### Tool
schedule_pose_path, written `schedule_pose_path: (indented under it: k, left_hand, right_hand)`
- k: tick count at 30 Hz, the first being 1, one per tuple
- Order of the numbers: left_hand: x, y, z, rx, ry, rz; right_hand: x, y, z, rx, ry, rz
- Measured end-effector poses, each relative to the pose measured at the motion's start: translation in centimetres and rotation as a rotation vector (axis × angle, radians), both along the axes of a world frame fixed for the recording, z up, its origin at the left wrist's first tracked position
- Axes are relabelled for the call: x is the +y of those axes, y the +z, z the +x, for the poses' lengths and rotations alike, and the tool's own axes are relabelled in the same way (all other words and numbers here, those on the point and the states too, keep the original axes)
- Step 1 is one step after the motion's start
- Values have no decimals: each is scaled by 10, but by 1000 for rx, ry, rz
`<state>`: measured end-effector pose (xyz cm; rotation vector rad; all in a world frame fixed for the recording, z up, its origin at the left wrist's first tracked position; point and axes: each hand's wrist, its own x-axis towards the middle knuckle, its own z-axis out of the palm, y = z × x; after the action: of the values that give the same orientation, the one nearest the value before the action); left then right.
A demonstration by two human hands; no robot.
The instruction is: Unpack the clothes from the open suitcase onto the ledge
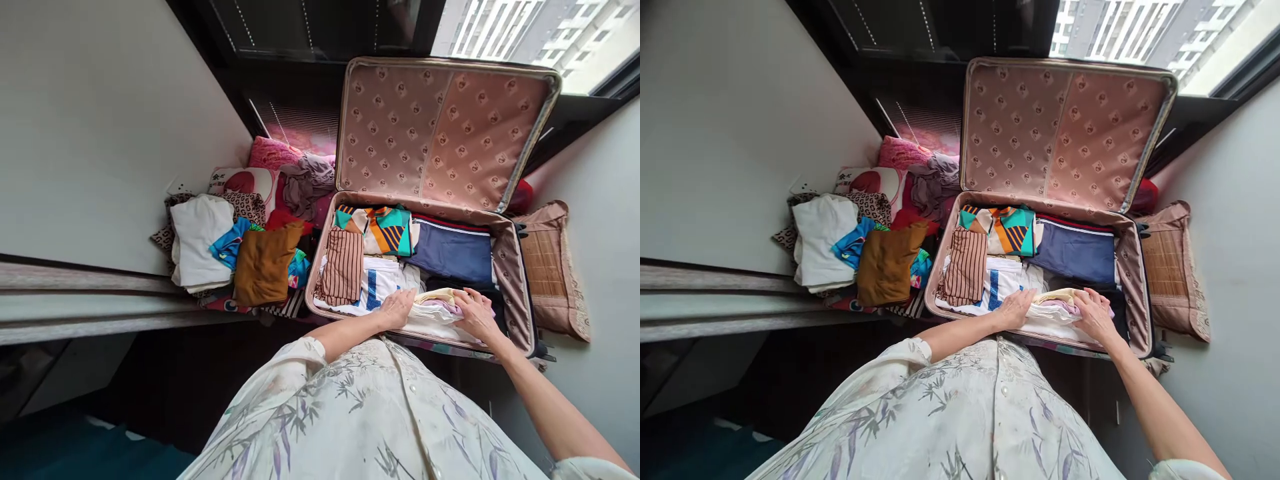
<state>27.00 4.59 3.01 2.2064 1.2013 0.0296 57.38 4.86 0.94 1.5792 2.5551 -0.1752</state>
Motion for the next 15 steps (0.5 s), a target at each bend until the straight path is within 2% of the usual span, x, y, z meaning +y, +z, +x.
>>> schedule_pose_path:
  k: [3, 7, 11, 15]
  left_hand:
    - [-2, 17, -16, -83, 50, -39]
    - [-8, 35, -49, -221, 183, -40]
    - [-20, 44, -86, -345, 358, 2]
    - [-26, 47, -126, -378, 559, 48]
  right_hand:
    - [2, 25, -3, 37, -4, 54]
    - [27, 72, -26, 68, 27, -47]
    - [71, 112, -80, 43, 124, -115]
    - [115, 130, -154, 49, 274, -135]
